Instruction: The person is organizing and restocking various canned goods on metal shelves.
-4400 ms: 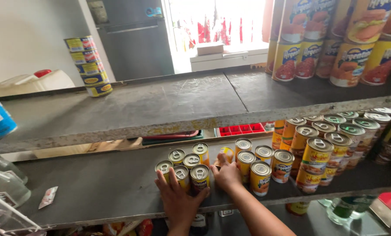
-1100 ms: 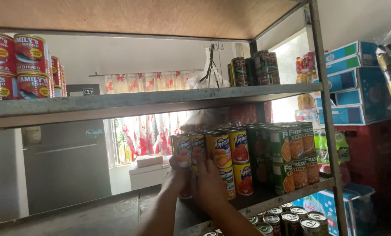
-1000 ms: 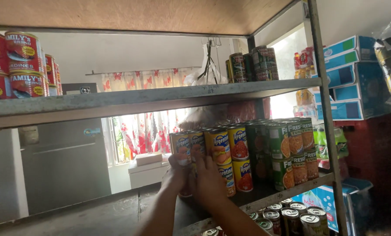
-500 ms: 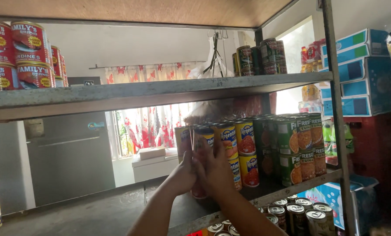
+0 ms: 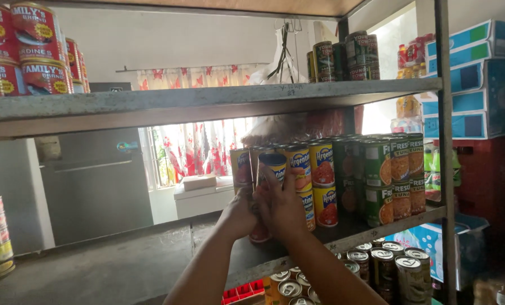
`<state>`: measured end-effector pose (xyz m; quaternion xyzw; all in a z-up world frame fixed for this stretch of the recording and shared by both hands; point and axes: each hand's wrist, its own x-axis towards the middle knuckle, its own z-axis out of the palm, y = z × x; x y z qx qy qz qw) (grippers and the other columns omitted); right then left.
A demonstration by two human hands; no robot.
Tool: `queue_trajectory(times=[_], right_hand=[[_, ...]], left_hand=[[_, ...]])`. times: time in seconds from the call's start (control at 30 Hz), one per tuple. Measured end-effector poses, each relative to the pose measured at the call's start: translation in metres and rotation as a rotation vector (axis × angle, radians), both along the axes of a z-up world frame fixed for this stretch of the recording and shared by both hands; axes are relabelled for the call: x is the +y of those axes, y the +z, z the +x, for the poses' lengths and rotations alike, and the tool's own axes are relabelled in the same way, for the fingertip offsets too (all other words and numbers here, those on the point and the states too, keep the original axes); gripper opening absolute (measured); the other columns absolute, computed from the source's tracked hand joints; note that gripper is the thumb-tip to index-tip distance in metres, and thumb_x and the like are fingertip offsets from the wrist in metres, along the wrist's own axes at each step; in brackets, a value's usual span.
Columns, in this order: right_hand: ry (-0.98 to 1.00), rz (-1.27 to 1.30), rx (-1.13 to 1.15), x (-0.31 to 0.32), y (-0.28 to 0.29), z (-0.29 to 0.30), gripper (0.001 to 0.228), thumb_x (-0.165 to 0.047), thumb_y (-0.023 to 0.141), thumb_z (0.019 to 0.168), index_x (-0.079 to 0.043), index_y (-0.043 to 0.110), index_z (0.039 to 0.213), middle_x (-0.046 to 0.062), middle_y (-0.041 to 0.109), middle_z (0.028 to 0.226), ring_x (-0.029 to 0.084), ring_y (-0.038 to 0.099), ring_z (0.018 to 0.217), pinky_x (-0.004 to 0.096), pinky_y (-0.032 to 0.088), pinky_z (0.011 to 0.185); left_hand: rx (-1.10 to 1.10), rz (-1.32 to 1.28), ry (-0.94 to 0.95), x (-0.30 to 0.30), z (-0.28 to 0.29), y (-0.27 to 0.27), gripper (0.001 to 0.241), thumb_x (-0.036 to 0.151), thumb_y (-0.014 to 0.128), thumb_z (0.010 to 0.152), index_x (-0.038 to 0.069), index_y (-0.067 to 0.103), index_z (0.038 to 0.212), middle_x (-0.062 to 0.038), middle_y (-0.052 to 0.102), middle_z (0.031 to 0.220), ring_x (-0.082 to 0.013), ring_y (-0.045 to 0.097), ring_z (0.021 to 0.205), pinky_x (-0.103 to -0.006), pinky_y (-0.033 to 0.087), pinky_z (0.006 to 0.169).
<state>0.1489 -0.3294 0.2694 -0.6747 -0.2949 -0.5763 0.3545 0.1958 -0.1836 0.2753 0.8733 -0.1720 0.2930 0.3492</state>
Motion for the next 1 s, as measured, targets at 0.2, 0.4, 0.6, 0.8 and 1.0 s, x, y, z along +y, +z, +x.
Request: queue_trajectory(times=[0.2,0.4,0.6,0.8,1.0], right_hand=[[0.044,0.011,0.027,0.0,-0.005,0.0,0.067,-0.024,0.072,0.093,-0.022,0.041,0.152,0.026,0.048,0.14,0.034,0.072,0.093,0.043,0.061,0.073],[0.187,0.048,-0.048,-0.008,-0.02,-0.002,0.083,-0.01,0.072,0.091,-0.009,0.026,0.16,0.022,0.047,0.144,0.027,0.068,0.103,0.037,0.061,0.08],[0.41,0.139,-0.065,-0.001,-0.036,-0.034,0.107,0.006,0.073,0.086,-0.008,0.003,0.167,0.023,0.035,0.161,0.025,0.049,0.138,0.04,0.047,0.109],[0.731,0.379,0.275,0.017,-0.063,-0.095,0.107,0.001,0.068,0.087,-0.014,-0.003,0.165,0.017,0.04,0.148,0.022,0.058,0.116,0.04,0.06,0.095],[0.806,0.303,0.419,0.033,-0.112,-0.148,0.109,-0.002,0.072,0.086,-0.015,-0.003,0.164,0.02,0.054,0.135,0.026,0.066,0.115,0.041,0.059,0.095]], left_hand=[[0.019,-0.104,0.035,0.001,-0.036,0.003,0.071,0.021,0.082,0.068,0.006,0.055,0.132,-0.018,0.073,0.117,-0.0323,0.071,0.11,-0.0407,0.055,0.093],[0.086,-0.339,0.016,0.043,-0.067,-0.009,0.082,0.023,0.092,0.062,-0.001,0.057,0.132,-0.014,0.076,0.111,-0.0227,0.074,0.101,-0.0345,0.058,0.087],[0.149,-0.502,-0.08,0.083,-0.121,0.005,0.084,0.013,0.088,0.063,-0.001,0.052,0.138,-0.014,0.075,0.114,-0.0224,0.074,0.101,-0.0346,0.06,0.085],[0.107,-0.486,-0.143,0.082,-0.202,0.008,0.08,0.015,0.088,0.065,0.005,0.057,0.138,-0.012,0.072,0.117,-0.0228,0.072,0.102,-0.0365,0.059,0.083],[0.212,-0.45,-0.151,0.088,-0.258,-0.028,0.079,0.02,0.089,0.064,0.009,0.059,0.135,-0.009,0.073,0.113,-0.0204,0.072,0.102,-0.0384,0.063,0.08]])
